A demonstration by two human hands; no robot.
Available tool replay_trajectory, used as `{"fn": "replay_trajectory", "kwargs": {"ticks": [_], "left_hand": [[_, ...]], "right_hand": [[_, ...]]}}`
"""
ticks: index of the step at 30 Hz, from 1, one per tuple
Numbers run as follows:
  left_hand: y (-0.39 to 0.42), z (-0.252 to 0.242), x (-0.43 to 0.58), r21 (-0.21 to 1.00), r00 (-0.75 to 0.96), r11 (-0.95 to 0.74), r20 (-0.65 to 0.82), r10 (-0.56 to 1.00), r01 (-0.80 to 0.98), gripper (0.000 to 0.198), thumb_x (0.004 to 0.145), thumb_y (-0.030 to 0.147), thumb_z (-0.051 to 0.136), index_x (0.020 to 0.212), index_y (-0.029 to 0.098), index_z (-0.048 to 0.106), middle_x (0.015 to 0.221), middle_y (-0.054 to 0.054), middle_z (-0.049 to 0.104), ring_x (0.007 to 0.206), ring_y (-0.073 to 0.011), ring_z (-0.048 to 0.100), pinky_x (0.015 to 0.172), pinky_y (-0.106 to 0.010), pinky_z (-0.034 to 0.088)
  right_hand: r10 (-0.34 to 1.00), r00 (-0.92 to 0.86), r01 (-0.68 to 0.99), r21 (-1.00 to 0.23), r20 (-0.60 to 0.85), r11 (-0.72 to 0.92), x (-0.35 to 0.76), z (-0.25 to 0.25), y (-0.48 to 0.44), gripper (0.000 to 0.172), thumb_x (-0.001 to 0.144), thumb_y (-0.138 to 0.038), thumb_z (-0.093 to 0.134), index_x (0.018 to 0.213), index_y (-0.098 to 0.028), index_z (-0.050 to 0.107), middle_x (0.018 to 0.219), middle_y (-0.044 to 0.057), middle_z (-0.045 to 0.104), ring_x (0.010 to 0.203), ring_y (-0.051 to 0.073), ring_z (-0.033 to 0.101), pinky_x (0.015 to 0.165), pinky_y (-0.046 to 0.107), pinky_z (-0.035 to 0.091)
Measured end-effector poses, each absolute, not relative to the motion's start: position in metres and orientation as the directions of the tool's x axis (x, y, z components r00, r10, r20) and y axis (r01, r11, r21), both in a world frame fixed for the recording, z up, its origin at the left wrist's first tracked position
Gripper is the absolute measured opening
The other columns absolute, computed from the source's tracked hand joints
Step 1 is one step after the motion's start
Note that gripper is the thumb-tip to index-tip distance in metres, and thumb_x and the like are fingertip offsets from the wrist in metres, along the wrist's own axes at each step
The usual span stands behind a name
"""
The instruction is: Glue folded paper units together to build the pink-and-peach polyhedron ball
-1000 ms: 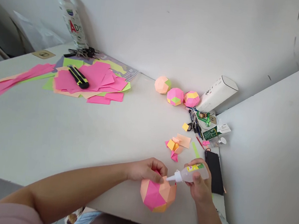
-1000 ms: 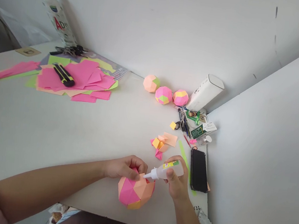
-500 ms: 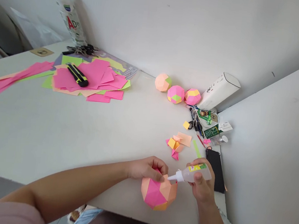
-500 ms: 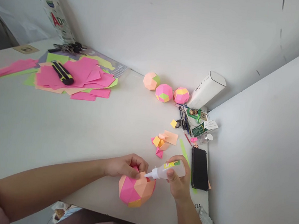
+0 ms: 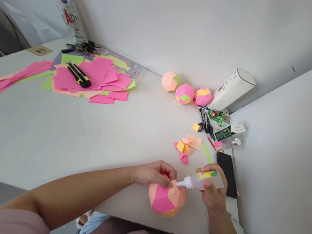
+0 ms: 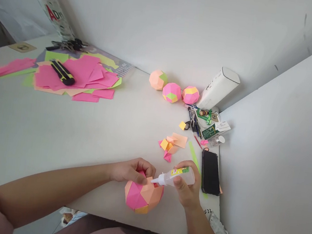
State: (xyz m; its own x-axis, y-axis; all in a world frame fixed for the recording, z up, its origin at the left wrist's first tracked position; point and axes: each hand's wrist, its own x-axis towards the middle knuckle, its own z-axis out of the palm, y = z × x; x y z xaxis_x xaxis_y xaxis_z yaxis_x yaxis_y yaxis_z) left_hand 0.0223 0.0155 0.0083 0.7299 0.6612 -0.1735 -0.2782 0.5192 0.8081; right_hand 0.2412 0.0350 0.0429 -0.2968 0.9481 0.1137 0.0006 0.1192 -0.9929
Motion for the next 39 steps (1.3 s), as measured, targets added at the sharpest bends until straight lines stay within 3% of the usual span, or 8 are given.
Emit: {"fn": "replay_trajectory", "kwargs": {"ticks": [11, 32, 39], "left_hand": [[0.0159, 0.0075, 0.0219, 0.818, 0.734, 0.506, -0.162, 0.660, -0.274, 0.018, 0.068, 0.027, 0.068, 0.063, 0.014, 0.055, 0.066, 0.002, 0.047, 0.064, -0.0105, 0.044, 0.060, -0.024, 0.035], [0.0144, 0.0040, 0.0211, 0.813, 0.754, 0.512, -0.146, 0.640, -0.277, 0.016, 0.071, 0.025, 0.067, 0.067, 0.014, 0.057, 0.069, 0.002, 0.048, 0.066, -0.0107, 0.045, 0.060, -0.024, 0.036], [0.0138, 0.0052, 0.0212, 0.811, 0.752, 0.510, -0.141, 0.644, -0.285, 0.016, 0.070, 0.024, 0.067, 0.066, 0.014, 0.056, 0.071, 0.002, 0.048, 0.067, -0.0106, 0.046, 0.062, -0.024, 0.036]], "right_hand": [[0.949, -0.262, 0.019, -0.982, 0.174, 0.185, 0.2418, 0.0423, 0.0315, 0.030, 0.073, -0.047, 0.070, 0.086, -0.023, 0.059, 0.076, 0.004, 0.058, 0.056, 0.016, 0.052, 0.047, 0.028, 0.039], [0.948, -0.232, 0.044, -0.972, 0.217, 0.233, 0.2407, 0.0413, 0.0290, 0.020, 0.075, -0.036, 0.069, 0.088, -0.023, 0.060, 0.077, 0.002, 0.059, 0.059, 0.016, 0.053, 0.050, 0.027, 0.041], [0.953, -0.239, 0.013, -0.981, 0.186, 0.195, 0.2388, 0.0411, 0.0263, 0.023, 0.075, -0.039, 0.069, 0.088, -0.023, 0.060, 0.076, 0.002, 0.058, 0.056, 0.015, 0.052, 0.046, 0.026, 0.040]]}}
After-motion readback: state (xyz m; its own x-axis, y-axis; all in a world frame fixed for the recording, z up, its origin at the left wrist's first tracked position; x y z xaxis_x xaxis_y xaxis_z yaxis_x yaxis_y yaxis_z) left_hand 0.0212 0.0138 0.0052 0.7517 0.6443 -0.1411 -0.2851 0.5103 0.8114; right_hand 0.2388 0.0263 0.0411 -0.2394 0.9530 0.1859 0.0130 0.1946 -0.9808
